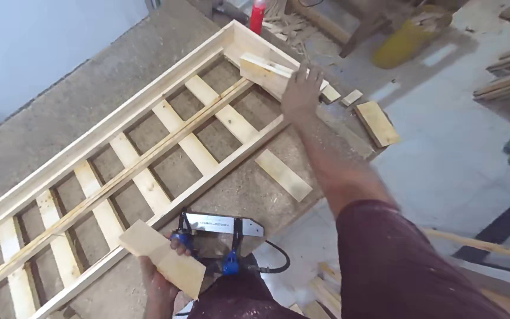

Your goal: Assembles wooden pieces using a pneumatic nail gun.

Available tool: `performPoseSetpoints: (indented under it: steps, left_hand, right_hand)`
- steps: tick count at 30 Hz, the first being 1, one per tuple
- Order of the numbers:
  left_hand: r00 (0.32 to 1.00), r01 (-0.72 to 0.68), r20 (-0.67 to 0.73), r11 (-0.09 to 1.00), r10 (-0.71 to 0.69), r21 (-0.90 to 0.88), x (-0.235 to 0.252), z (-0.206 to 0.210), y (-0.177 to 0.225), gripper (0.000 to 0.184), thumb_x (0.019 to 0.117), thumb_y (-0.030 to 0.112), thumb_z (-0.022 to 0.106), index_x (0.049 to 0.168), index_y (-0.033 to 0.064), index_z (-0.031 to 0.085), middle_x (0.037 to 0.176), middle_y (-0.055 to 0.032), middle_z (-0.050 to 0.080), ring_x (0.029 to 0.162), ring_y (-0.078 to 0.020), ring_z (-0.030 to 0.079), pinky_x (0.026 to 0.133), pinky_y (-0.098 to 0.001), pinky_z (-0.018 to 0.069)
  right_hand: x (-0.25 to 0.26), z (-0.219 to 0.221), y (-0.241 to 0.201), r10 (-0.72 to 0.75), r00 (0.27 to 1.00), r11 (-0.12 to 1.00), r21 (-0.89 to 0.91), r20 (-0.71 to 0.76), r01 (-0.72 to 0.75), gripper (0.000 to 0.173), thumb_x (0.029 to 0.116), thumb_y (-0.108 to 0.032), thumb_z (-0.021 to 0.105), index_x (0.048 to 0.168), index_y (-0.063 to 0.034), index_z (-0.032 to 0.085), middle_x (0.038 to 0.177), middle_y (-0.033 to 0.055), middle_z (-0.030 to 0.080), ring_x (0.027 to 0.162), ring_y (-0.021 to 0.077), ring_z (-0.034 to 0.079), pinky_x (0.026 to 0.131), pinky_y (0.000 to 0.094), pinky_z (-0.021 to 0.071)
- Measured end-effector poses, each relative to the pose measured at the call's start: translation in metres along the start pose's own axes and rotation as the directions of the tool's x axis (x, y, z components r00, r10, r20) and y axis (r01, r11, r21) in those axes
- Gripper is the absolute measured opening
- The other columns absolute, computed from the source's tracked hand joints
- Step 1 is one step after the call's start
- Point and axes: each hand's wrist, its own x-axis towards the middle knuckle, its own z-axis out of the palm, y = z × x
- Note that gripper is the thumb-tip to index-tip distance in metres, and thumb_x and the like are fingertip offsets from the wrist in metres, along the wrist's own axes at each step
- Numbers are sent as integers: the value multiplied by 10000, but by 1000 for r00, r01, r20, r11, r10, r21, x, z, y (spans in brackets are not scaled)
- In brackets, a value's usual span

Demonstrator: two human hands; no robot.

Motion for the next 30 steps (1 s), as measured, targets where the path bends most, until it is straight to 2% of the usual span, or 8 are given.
performPoseSetpoints:
  steps: [3,5,10,14,22,26,28,30]
  left_hand:
    - [977,-58,-200,995,72,77,-21,-8,15,888,687,808,717,1241,115,686,987,-107,719,871,-265,720,808,-484,614]
    - [943,-70,-316,992,101,108,-33,-13,19,952,658,883,658,1224,118,687,969,-111,728,874,-274,728,805,-502,616]
    - [884,-76,-450,989,127,130,-44,-18,27,907,839,880,424,1313,131,616,1111,-144,748,1016,-337,743,866,-532,621]
    - [927,-186,-309,976,214,116,-45,-12,33,741,952,636,584,1451,103,456,1382,-173,629,1242,-365,640,1006,-553,556]
    - [850,-515,-101,856,517,47,-77,-8,63,984,774,536,855,1423,-44,395,1355,-279,612,1233,-406,635,1037,-533,542]
    - [772,-587,31,693,635,417,-142,-27,85,916,692,364,934,1310,-118,460,1226,-226,671,1139,-326,676,1012,-501,565]
    - [759,-524,83,530,645,667,-175,-33,90,974,645,409,958,1350,-63,479,1196,-92,697,1110,-155,687,977,-363,593]
    - [758,-510,150,433,635,743,-197,-43,93,1041,630,427,969,1389,-82,472,1262,-137,668,1167,-183,660,1028,-383,566]
  right_hand:
    - [-2,8,1,-142,989,968,-203,51,150,350,996,-15,500,1309,132,555,1570,305,385,1490,484,316,1201,689,232]
    - [-8,2,-9,-209,977,957,-197,46,214,194,957,14,544,1119,96,615,1282,327,570,1235,521,526,983,686,420]
    - [-23,-19,-35,-71,949,987,-115,306,111,328,898,-44,680,1178,111,609,1239,351,579,1137,573,578,777,722,530]
    - [-138,-80,-108,-285,896,946,249,339,207,394,1013,-271,591,1267,28,629,1242,336,608,1117,547,608,874,757,474]
    - [-438,-90,-237,-821,534,195,780,-203,595,275,987,-249,638,1145,-40,723,1088,183,695,1002,276,690,865,411,595]
    - [-446,-115,-272,-928,335,38,854,-162,519,520,1059,-488,452,1344,-97,644,1371,167,631,1267,288,597,1042,477,511]
    - [-444,-141,-300,-926,335,5,884,-171,467,829,930,-651,610,1475,-35,505,1429,224,570,1306,316,564,1062,510,499]
    - [-451,-171,-336,-948,279,-40,926,-154,375,1112,774,-752,730,1551,-37,380,1498,204,507,1337,279,542,1077,485,505]
